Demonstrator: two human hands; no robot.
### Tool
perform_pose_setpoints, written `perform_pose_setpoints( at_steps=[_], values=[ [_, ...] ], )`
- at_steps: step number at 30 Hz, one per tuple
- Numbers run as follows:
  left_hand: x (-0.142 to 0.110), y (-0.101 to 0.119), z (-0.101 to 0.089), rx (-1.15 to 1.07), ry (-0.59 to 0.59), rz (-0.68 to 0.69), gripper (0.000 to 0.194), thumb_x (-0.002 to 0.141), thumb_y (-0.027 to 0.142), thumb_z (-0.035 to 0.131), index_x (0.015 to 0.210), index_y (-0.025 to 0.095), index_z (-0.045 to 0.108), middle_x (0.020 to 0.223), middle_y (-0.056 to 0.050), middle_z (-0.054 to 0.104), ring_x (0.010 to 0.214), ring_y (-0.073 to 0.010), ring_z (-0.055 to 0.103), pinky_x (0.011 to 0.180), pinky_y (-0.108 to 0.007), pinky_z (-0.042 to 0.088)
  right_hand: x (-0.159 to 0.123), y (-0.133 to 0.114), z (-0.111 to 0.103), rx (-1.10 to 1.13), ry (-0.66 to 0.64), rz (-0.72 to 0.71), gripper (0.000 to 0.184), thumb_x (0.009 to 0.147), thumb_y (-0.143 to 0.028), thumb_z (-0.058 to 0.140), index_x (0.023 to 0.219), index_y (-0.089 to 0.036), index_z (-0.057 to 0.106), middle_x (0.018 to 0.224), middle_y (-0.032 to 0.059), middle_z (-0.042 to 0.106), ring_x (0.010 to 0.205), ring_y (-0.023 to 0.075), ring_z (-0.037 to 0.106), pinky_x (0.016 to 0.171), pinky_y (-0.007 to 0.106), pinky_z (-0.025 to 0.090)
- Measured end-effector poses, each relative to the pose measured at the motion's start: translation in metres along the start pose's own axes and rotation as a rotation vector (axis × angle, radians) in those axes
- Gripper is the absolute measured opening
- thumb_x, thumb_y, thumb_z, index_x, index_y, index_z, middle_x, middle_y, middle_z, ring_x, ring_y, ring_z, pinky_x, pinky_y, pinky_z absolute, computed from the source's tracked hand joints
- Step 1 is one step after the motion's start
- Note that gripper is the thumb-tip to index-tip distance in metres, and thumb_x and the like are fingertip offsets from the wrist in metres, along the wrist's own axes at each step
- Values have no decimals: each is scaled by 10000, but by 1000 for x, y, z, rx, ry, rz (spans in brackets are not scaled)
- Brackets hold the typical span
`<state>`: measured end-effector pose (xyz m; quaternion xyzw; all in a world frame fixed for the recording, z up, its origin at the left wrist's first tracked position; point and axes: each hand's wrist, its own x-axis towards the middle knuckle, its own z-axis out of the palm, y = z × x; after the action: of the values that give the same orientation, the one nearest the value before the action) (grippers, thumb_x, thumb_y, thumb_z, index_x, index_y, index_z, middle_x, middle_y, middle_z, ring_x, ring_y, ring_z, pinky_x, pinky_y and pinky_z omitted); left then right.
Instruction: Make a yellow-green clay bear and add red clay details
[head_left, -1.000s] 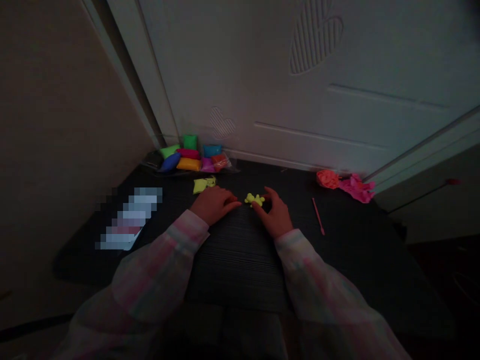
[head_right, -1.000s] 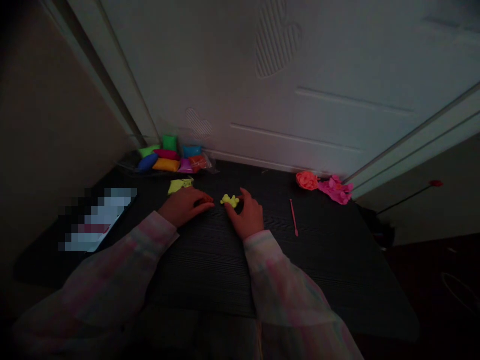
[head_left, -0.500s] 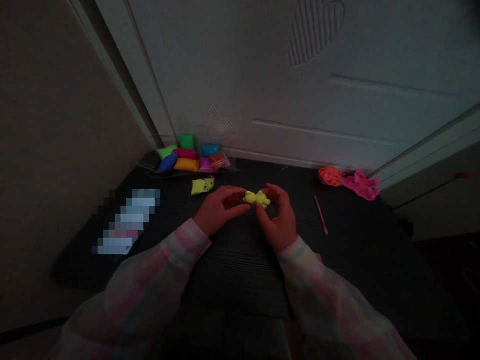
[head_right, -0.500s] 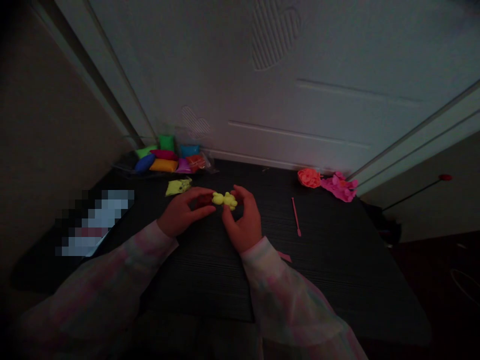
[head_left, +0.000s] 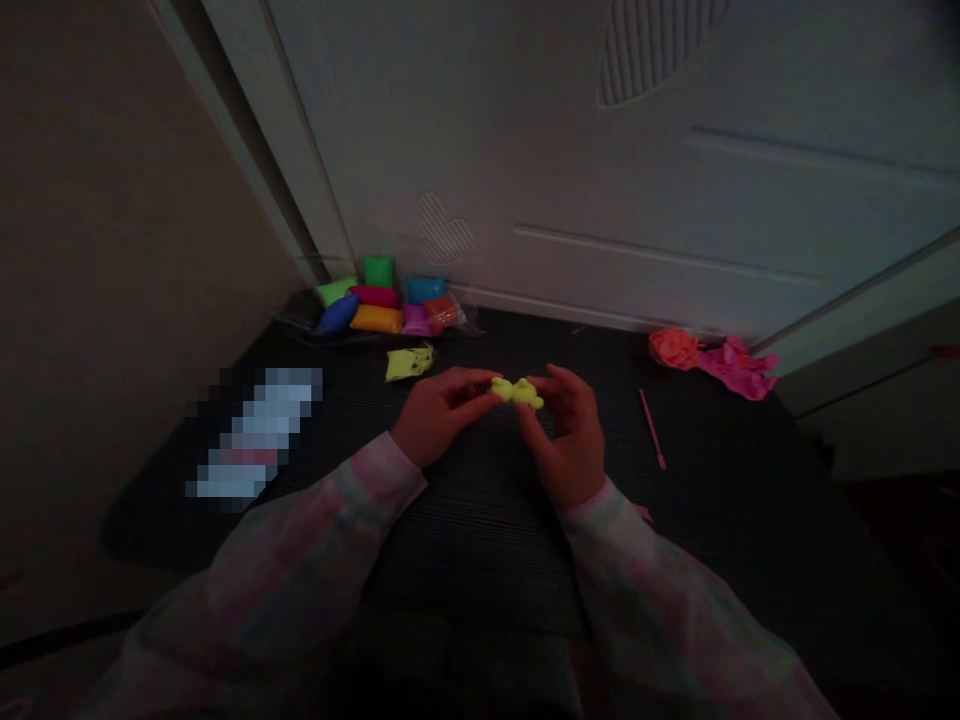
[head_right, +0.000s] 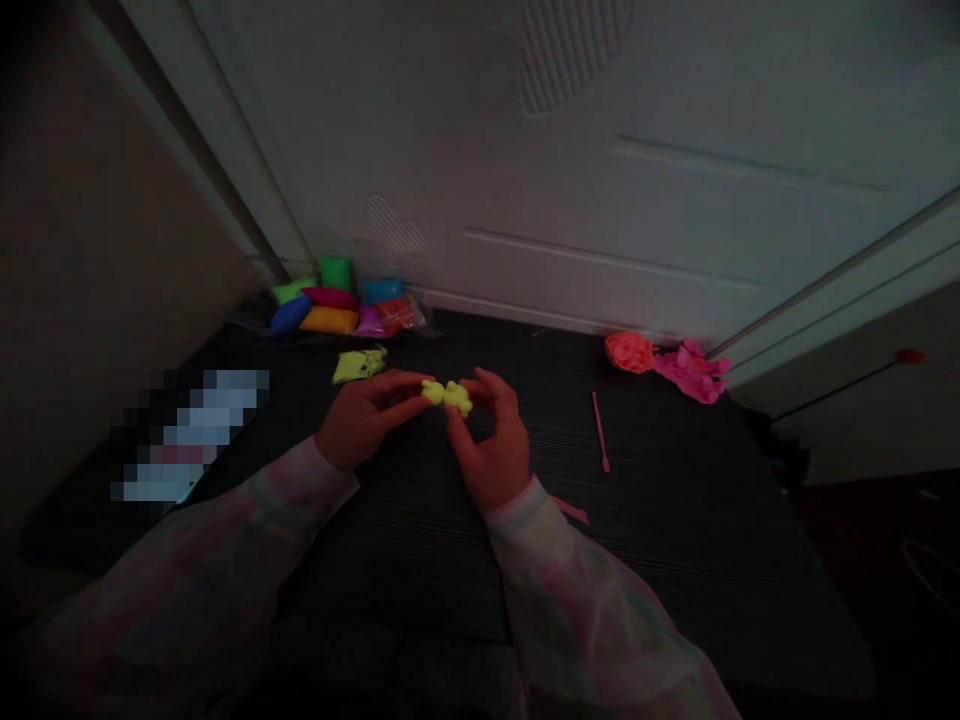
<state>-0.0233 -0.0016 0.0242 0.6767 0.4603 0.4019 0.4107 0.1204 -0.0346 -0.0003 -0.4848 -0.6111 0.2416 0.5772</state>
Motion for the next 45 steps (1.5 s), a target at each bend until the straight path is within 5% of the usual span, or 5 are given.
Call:
perform_pose_setpoints(
  at_steps=[11,17,24,29,45],
  values=[
    [0,-6,2,8,8,43,247,671,290,585,885,167,594,792,-9,608,665,-83,536,629,-217,441,-1,0,2,52,10,34,392,699,-186,558,1060,-237,415,934,39,537,881,148,550,826,352,457],
    [0,-9,2,-40,-14,63,341,700,302,550,1008,160,516,885,-40,605,766,-109,566,682,-239,461,6,3,0,130,-46,222,388,656,-211,586,1018,-235,449,875,15,541,838,132,556,794,326,467],
    [3,-17,-6,513,82,411,290,747,253,496,1000,114,524,839,-64,596,816,-149,520,775,-323,426,21,14,-13,313,39,481,291,604,-250,612,881,-199,540,869,16,606,778,142,587,753,339,467],
    [5,-24,-5,630,78,472,262,754,233,480,986,118,523,856,-61,587,834,-155,507,772,-322,432,26,18,-18,514,110,612,190,554,-234,626,716,-176,546,798,6,613,774,136,586,765,314,460],
    [8,-25,-8,794,-57,390,285,758,248,451,989,104,539,950,-87,569,892,-187,488,821,-341,400,28,36,-35,-348,-175,363,280,590,-275,592,846,-162,604,877,70,616,857,222,545,823,416,376]
  ],
)
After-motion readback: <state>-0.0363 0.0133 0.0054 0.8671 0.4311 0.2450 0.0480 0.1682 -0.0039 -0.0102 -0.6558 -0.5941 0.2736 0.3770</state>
